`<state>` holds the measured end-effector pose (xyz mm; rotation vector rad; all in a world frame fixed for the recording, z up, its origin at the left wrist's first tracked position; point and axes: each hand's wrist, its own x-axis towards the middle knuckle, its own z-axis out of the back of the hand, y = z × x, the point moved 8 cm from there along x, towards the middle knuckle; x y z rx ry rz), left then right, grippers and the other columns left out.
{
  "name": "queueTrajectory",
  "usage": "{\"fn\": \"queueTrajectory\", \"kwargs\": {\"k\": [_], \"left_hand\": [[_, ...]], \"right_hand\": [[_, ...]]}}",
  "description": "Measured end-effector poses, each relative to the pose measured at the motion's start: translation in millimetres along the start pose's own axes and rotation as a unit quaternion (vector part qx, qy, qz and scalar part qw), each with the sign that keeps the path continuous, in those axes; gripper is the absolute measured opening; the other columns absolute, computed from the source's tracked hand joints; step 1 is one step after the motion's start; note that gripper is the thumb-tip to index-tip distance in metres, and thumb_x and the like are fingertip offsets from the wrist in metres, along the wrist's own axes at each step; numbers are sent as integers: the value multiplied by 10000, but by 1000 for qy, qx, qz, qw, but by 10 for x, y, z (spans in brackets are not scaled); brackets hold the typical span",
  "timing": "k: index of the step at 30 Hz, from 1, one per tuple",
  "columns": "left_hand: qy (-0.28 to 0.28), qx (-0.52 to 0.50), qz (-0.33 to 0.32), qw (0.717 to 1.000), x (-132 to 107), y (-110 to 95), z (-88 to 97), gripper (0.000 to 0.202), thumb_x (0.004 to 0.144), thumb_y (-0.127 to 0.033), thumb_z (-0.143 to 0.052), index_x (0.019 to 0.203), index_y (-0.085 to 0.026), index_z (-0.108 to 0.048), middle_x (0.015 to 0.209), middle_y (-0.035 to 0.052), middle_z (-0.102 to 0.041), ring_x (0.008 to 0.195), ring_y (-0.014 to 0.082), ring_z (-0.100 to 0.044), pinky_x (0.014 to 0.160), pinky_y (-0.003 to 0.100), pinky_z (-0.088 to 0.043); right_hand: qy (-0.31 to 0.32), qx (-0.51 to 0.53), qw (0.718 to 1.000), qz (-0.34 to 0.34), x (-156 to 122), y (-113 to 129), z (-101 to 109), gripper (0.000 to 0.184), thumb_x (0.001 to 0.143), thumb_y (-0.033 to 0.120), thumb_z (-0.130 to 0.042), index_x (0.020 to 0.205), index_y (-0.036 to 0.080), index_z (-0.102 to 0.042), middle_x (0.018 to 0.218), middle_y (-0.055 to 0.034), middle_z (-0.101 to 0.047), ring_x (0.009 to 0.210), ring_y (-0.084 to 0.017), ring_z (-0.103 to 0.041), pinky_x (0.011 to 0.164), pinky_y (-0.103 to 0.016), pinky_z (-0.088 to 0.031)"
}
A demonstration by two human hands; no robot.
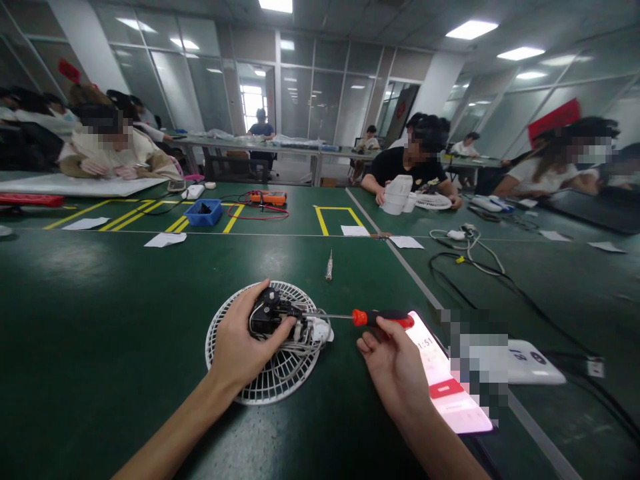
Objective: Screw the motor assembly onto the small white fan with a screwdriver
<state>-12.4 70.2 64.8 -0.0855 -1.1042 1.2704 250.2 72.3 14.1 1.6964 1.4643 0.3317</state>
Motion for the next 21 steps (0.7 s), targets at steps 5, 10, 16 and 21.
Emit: {"fn": "queueTrajectory", "kwargs": {"k": [5,10,16,21], "left_hand": [[-20,25,-3,999,-6,0,15,633,801,-559,-769,1313,-231,-592,1241,95,-696,1130,274,-678,1031,487,-558],[-22,40,-6,999,-11,-9,22,594,826,-546,-752,1304,-233,-588,1209,87,-697,1101,262,-678,1010,469,-563],[-26,43,-15,999,-2,-45,26,588,829,-533,-749,1306,-233,-581,1218,88,-690,1102,258,-677,1008,458,-562],[-28,46,-20,998,4,-59,39,581,833,-532,-743,1299,-224,-584,1209,91,-692,1096,259,-678,997,453,-566]], "right_hand": [[7,-17,1000,-17,-17,-26,-24,411,580,338,-944,874,214,-685,666,61,-541,556,-99,-388,505,-231,-363],[-12,-26,999,-16,-57,17,9,370,588,327,-874,912,215,-733,817,-11,-676,750,-168,-577,614,-272,-490],[10,-5,1000,-20,-49,17,-14,336,528,222,-763,863,220,-736,974,-55,-745,1016,-250,-650,825,-363,-541],[-9,-31,999,-1,-24,4,46,398,525,235,-845,899,209,-711,864,-15,-722,813,-189,-632,699,-300,-512]]}}
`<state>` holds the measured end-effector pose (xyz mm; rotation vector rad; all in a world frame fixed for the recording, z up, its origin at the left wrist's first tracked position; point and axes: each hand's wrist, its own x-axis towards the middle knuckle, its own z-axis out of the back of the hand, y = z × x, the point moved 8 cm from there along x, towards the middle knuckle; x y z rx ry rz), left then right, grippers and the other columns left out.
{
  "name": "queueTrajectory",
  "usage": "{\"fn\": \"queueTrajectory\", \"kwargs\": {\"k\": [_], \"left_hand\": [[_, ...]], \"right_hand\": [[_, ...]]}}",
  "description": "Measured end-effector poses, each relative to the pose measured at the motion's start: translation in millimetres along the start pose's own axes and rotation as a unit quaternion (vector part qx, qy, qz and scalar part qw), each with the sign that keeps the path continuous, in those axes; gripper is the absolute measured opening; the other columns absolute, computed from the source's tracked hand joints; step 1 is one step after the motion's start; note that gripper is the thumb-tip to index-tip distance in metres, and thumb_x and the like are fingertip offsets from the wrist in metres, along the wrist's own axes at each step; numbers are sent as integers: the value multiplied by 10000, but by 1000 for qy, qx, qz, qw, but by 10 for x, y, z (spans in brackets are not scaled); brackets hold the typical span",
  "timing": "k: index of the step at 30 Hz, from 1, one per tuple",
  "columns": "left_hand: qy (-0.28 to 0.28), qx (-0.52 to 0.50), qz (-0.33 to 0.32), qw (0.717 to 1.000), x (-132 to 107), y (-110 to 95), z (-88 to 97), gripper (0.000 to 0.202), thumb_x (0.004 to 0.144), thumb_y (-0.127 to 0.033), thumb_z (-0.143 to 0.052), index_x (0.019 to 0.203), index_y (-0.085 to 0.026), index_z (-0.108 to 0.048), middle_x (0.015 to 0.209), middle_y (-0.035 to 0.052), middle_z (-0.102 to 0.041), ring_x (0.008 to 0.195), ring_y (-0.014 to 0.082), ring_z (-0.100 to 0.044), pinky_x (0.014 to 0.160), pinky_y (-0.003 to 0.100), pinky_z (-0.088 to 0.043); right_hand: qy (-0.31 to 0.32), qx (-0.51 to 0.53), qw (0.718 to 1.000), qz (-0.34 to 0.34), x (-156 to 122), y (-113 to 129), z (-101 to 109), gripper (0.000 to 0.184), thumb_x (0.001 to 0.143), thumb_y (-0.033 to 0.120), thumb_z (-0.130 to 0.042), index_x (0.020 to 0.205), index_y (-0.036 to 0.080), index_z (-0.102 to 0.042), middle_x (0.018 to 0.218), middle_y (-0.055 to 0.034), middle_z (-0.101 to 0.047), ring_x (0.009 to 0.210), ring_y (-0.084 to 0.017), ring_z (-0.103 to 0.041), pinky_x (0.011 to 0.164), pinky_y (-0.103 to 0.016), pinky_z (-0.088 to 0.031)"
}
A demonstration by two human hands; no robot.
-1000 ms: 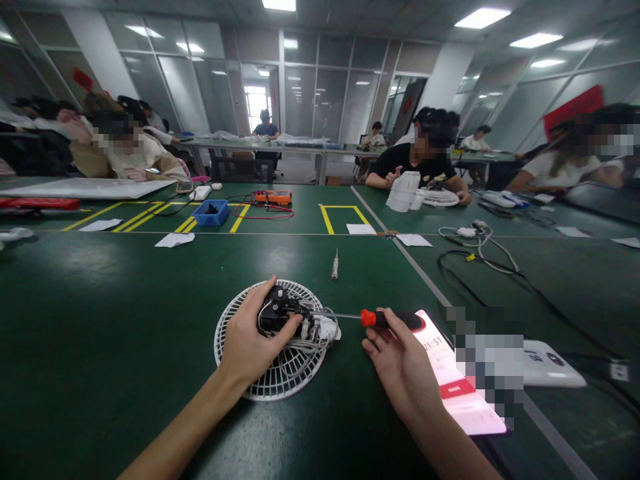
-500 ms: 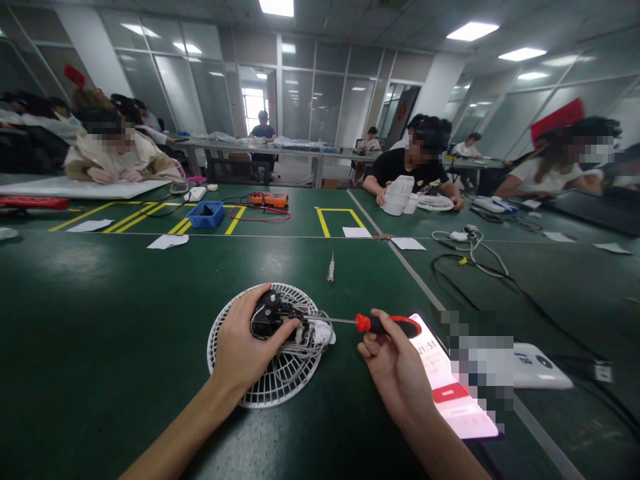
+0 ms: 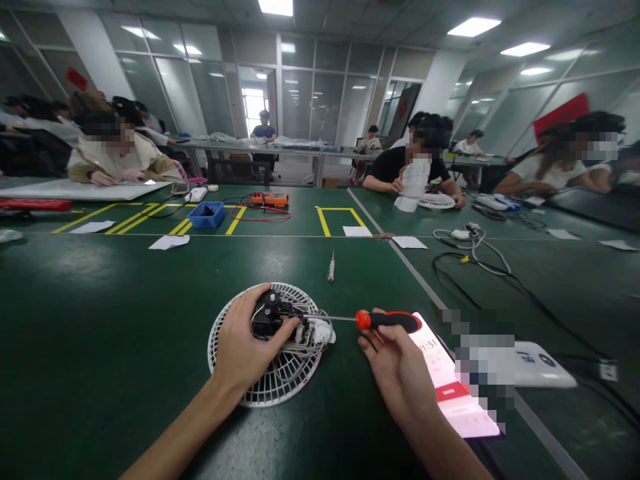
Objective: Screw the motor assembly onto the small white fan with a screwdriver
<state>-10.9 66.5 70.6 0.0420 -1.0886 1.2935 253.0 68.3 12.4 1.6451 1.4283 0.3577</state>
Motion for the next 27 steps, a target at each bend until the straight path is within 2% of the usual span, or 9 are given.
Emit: {"fn": "queueTrajectory", "kwargs": {"k": [4,7,9,11,14,17,20,24,27], "left_hand": [[3,0,4,1000,-13,10,1,585,830,-517,-749,1304,-221,-577,1212,88,-690,1099,257,-676,1006,457,-561],[4,-5,4,1000,-14,6,-1,586,829,-522,-750,1301,-221,-575,1207,91,-690,1096,258,-677,999,459,-565],[5,-6,2,1000,-9,0,-4,585,831,-520,-749,1303,-223,-572,1213,93,-688,1103,258,-675,999,459,-565],[5,-7,-1,1000,-7,-4,-6,583,835,-511,-747,1309,-223,-569,1226,94,-684,1120,258,-671,1006,456,-562],[8,-8,-3,1000,-11,1,-8,585,837,-494,-745,1320,-218,-562,1239,96,-680,1131,256,-666,1017,448,-555],[13,-12,-1,1000,-13,14,-9,593,836,-484,-740,1331,-214,-558,1236,94,-679,1130,257,-664,1017,444,-552],[20,-23,5,1000,-9,30,-11,546,878,-494,-681,1333,-218,-562,1238,91,-678,1133,259,-662,1017,451,-549],[25,-36,22,999,-14,68,-24,485,926,-504,-616,1325,-232,-570,1234,81,-683,1121,251,-666,1010,452,-549],[22,-34,33,999,-21,89,-26,478,922,-488,-632,1324,-235,-574,1231,78,-685,1117,248,-666,1021,455,-543]], "right_hand": [[3,-17,1000,22,21,5,3,492,557,325,-944,966,212,-695,679,68,-605,581,-113,-488,598,-259,-465],[23,-19,999,24,40,-3,-26,470,594,378,-963,934,210,-685,660,87,-562,530,-86,-411,554,-238,-428],[26,-27,999,14,46,-18,-32,459,613,399,-957,933,204,-692,671,73,-580,538,-89,-423,555,-240,-433],[14,-30,999,0,41,-29,-15,460,618,409,-943,950,201,-704,729,34,-646,598,-116,-510,584,-255,-464],[4,-1,1000,-8,21,-6,-11,435,594,342,-890,967,206,-712,927,-37,-740,842,-202,-659,690,-308,-532],[6,23,1000,2,7,38,-36,418,556,260,-818,957,211,-711,1007,-50,-756,981,-247,-683,791,-362,-556],[-12,8,1000,11,4,54,-26,395,557,254,-832,926,213,-695,899,-21,-749,852,-210,-681,749,-332,-549],[-13,-2,1000,27,1,67,-29,365,545,259,-897,794,222,-633,681,57,-639,602,-126,-544,609,-270,-507],[-8,-9,1000,29,-2,66,-33,370,551,272,-918,721,234,-591,594,84,-556,554,-117,-484,573,-263,-497]]}}
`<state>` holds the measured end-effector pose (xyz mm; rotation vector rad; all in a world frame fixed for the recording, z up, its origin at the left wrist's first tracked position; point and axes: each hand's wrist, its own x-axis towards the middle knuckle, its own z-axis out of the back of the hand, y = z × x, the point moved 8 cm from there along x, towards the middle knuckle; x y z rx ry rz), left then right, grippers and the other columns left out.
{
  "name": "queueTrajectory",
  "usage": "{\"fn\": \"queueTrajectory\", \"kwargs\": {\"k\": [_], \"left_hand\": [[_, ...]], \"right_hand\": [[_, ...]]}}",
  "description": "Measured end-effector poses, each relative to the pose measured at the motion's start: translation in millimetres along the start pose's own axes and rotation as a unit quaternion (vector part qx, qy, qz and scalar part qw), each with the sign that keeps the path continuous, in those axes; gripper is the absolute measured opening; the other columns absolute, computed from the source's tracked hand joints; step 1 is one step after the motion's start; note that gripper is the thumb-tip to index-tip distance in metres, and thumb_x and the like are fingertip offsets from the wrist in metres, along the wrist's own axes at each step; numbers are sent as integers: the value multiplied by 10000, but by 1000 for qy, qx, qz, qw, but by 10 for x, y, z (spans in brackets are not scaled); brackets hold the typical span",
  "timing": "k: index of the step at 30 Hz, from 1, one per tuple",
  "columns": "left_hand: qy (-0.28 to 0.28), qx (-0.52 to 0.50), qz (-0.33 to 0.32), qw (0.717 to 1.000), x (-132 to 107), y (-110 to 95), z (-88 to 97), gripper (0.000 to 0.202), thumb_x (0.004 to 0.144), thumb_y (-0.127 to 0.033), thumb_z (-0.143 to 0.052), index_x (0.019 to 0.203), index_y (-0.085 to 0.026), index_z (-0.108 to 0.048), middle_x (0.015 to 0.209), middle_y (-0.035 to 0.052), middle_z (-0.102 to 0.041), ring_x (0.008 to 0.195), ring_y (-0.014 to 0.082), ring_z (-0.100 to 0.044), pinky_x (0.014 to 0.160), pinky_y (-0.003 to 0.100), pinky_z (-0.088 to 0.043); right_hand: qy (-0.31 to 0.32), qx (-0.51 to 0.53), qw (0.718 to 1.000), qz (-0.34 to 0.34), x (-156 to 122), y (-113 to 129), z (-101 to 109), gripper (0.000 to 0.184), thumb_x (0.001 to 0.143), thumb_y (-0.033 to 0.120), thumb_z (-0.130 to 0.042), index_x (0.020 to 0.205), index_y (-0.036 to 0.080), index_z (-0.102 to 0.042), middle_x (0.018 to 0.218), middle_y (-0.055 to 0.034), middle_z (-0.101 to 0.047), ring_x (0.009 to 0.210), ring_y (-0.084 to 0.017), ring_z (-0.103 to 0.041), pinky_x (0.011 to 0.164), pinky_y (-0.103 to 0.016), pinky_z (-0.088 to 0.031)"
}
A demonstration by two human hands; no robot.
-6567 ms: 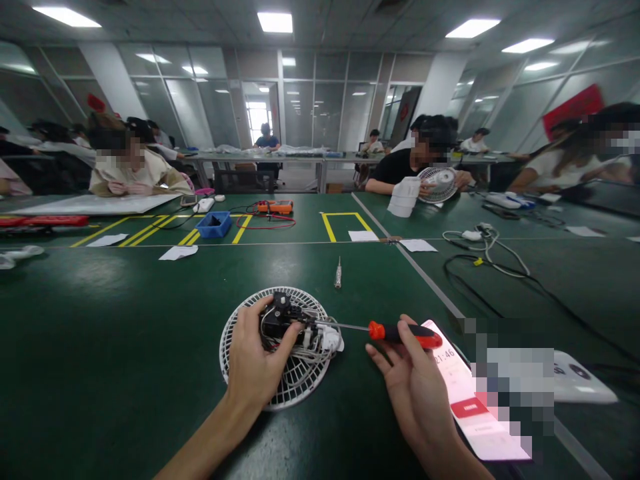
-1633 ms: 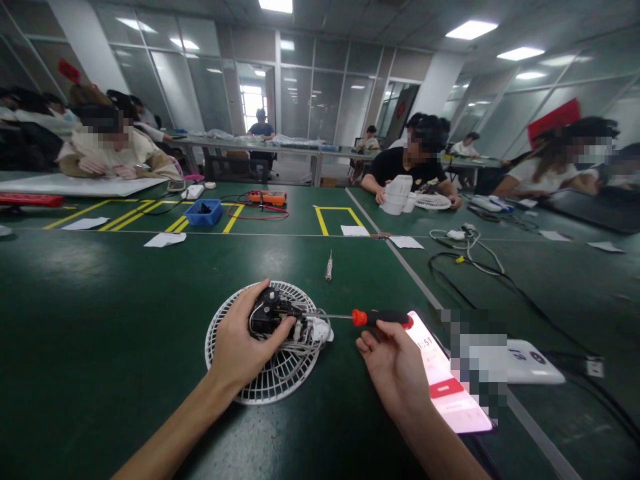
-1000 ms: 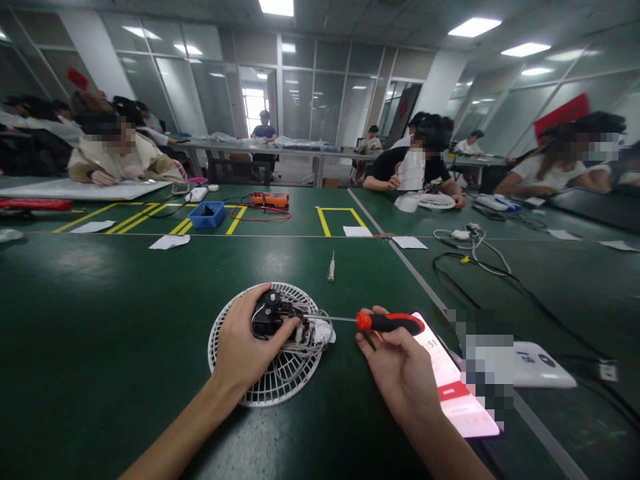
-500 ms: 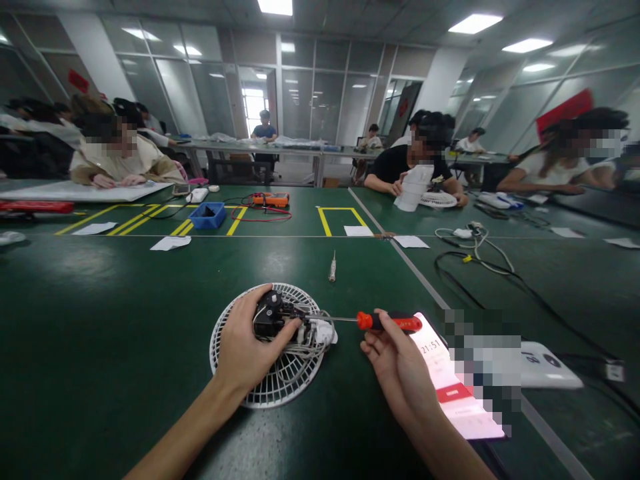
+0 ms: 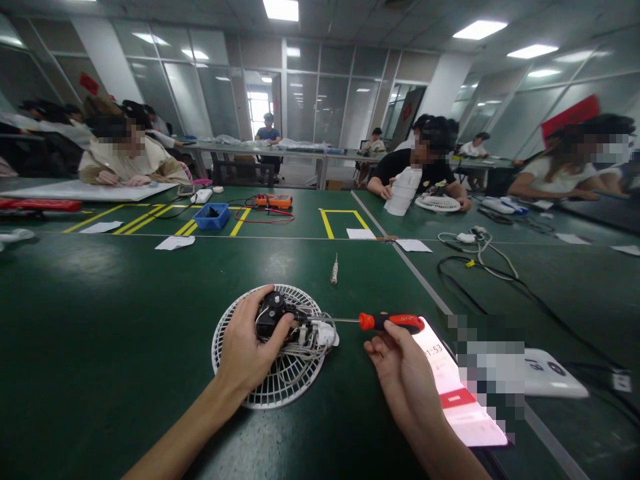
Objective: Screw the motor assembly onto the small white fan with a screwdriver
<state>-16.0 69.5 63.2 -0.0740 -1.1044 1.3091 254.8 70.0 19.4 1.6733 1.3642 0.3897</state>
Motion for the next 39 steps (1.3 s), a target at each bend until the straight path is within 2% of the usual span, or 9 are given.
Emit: {"fn": "queueTrajectory", "kwargs": {"k": [3,7,11,21,28,39], "left_hand": [[-1,0,1,1000,0,-5,1,467,925,-466,-627,1325,-231,-575,1238,82,-684,1117,245,-666,1019,452,-544],[-1,-3,3,1000,-1,-8,-5,445,925,-451,-625,1305,-225,-585,1225,85,-686,1106,244,-668,1014,453,-547],[-4,-6,4,1000,-5,1,-8,458,913,-452,-643,1308,-230,-581,1215,79,-686,1100,241,-668,1023,451,-542],[-9,-13,14,1000,18,-4,16,469,882,-451,-667,1286,-222,-602,1198,81,-698,1064,241,-678,978,424,-555],[-6,-16,21,1000,14,10,6,472,880,-451,-668,1285,-218,-603,1214,86,-696,1093,246,-673,993,428,-547],[-13,-13,8,1000,11,-17,7,441,891,-418,-662,1282,-224,-596,1199,77,-694,1073,233,-672,991,423,-550]], "right_hand": [[5,9,1000,-11,7,-27,4,382,546,279,-939,729,231,-607,621,74,-580,572,-118,-500,583,-261,-511],[-6,21,999,-49,25,-118,44,450,533,297,-980,849,209,-671,792,15,-700,671,-137,-597,618,-259,-539],[-21,24,997,-68,23,-165,73,493,543,336,-993,902,217,-677,886,-23,-744,760,-175,-658,618,-266,-554],[-23,29,997,-65,21,-143,50,495,539,375,-1003,874,212,-678,831,-14,-749,739,-169,-670,641,-261,-564],[1,2,999,-36,49,-120,40,414,576,358,-991,812,202,-689,825,-17,-757,752,-162,-688,667,-253,-554],[-6,24,999,-34,39,-95,31,462,503,321,-1012,821,203,-698,834,-13,-756,741,-158,-692,670,-255,-556]]}}
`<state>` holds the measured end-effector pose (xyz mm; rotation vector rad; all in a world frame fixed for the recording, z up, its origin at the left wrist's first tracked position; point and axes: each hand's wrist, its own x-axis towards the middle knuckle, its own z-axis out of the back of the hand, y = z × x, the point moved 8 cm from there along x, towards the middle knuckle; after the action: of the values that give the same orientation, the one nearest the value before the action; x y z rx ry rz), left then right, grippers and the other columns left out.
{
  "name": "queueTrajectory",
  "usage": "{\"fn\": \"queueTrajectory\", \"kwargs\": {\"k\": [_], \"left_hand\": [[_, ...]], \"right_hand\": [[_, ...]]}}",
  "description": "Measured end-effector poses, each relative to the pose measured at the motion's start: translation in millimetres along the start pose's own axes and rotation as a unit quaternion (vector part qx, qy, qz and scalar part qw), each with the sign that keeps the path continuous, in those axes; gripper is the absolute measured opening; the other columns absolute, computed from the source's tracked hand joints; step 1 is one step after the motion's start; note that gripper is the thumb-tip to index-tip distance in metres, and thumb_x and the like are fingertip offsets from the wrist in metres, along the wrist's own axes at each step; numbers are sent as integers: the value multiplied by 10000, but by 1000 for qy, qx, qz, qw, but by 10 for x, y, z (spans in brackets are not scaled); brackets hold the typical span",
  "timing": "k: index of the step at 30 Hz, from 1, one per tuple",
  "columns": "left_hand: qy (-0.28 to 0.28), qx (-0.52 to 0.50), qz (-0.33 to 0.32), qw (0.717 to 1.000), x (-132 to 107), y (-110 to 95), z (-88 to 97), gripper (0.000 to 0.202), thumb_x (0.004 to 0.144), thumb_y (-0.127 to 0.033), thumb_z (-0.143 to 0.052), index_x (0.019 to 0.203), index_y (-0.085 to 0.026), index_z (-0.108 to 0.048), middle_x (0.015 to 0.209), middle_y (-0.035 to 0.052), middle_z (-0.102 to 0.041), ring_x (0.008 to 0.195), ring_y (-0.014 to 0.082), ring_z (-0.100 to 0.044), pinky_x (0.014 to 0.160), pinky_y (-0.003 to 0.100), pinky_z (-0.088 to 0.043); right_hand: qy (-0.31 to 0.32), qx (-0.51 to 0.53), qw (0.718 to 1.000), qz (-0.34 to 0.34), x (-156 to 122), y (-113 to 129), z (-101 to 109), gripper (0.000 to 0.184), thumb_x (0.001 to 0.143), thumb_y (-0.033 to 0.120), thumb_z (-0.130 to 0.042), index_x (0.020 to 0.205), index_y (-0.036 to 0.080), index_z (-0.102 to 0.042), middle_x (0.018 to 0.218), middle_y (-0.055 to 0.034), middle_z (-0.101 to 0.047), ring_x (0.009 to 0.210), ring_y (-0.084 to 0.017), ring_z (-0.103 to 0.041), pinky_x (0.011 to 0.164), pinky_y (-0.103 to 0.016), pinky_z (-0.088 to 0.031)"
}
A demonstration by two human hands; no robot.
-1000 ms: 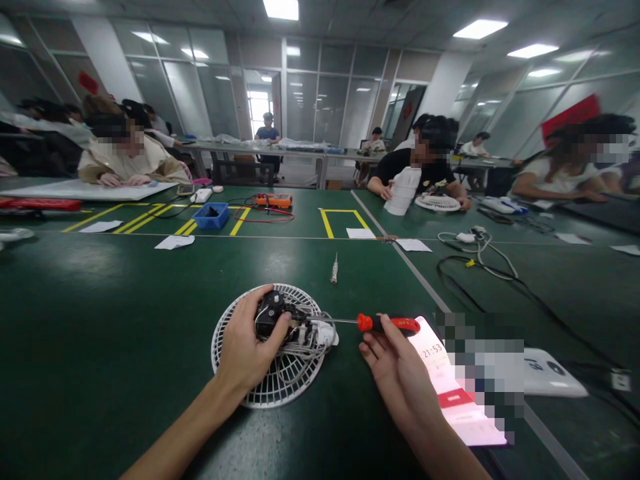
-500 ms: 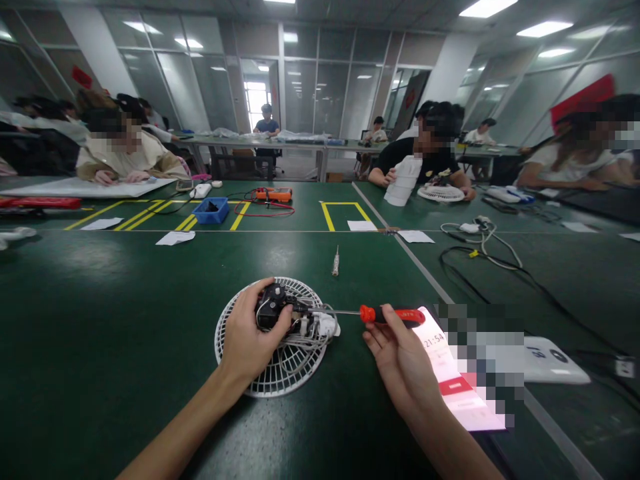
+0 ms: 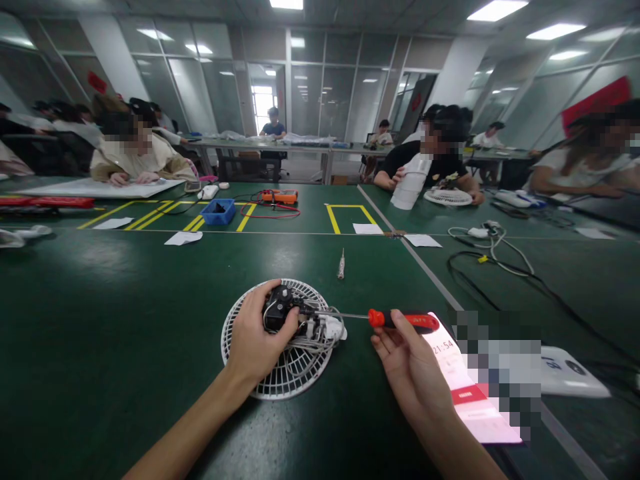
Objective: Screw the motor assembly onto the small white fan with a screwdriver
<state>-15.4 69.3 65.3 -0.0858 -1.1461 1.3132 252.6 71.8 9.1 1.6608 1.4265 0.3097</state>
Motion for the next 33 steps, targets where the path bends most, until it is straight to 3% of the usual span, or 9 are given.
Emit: {"fn": "queueTrajectory", "kwargs": {"k": [7,13,16,19,22,29,33], "left_hand": [[5,-2,6,1000,-9,19,-8,448,887,-415,-667,1287,-230,-588,1201,77,-692,1090,240,-669,1007,441,-548],[-1,-2,-2,1000,-2,-18,0,424,890,-408,-660,1270,-233,-595,1189,73,-695,1076,235,-671,1006,443,-552],[1,-2,2,1000,-6,1,-9,438,891,-415,-662,1284,-234,-590,1198,75,-693,1078,236,-672,1008,442,-551],[1,0,2,1000,-9,19,-10,447,887,-421,-669,1285,-232,-591,1199,74,-691,1080,236,-672,1011,440,-549],[2,-1,1,1000,-10,24,-6,448,885,-422,-669,1282,-228,-593,1192,74,-693,1085,239,-671,1013,437,-549],[6,-5,8,1000,-2,20,-10,439,886,-421,-666,1277,-231,-600,1195,75,-697,1084,241,-675,1009,444,-552],[6,-8,12,1000,3,23,-10,434,885,-429,-665,1265,-228,-610,1184,78,-702,1082,248,-676,1014,457,-550]], "right_hand": [[-14,37,999,-19,-24,14,-24,419,502,211,-979,791,222,-675,822,4,-740,782,-170,-710,707,-274,-590],[-17,67,997,-18,-28,80,-34,468,428,54,-889,826,211,-698,922,-23,-754,988,-223,-721,863,-319,-622],[-13,64,997,-30,-17,42,-25,422,484,123,-916,829,212,-690,932,-30,-748,977,-219,-722,848,-320,-632],[-21,37,998,-48,-18,-21,0,400,557,243,-954,856,217,-690,884,-25,-737,840,-191,-722,711,-286,-636],[-20,33,999,-33,-37,-6,-17,439,530,233,-982,862,217,-695,818,7,-715,696,-138,-681,618,-231,-600],[-11,69,998,6,-38,96,-20,477,453,77,-934,836,239,-700,937,26,-726,896,-188,-721,836,-323,-630],[1,54,998,-8,17,34,14,452,543,195,-960,900,246,-687,959,5,-728,946,-211,-727,847,-338,-634]]}}
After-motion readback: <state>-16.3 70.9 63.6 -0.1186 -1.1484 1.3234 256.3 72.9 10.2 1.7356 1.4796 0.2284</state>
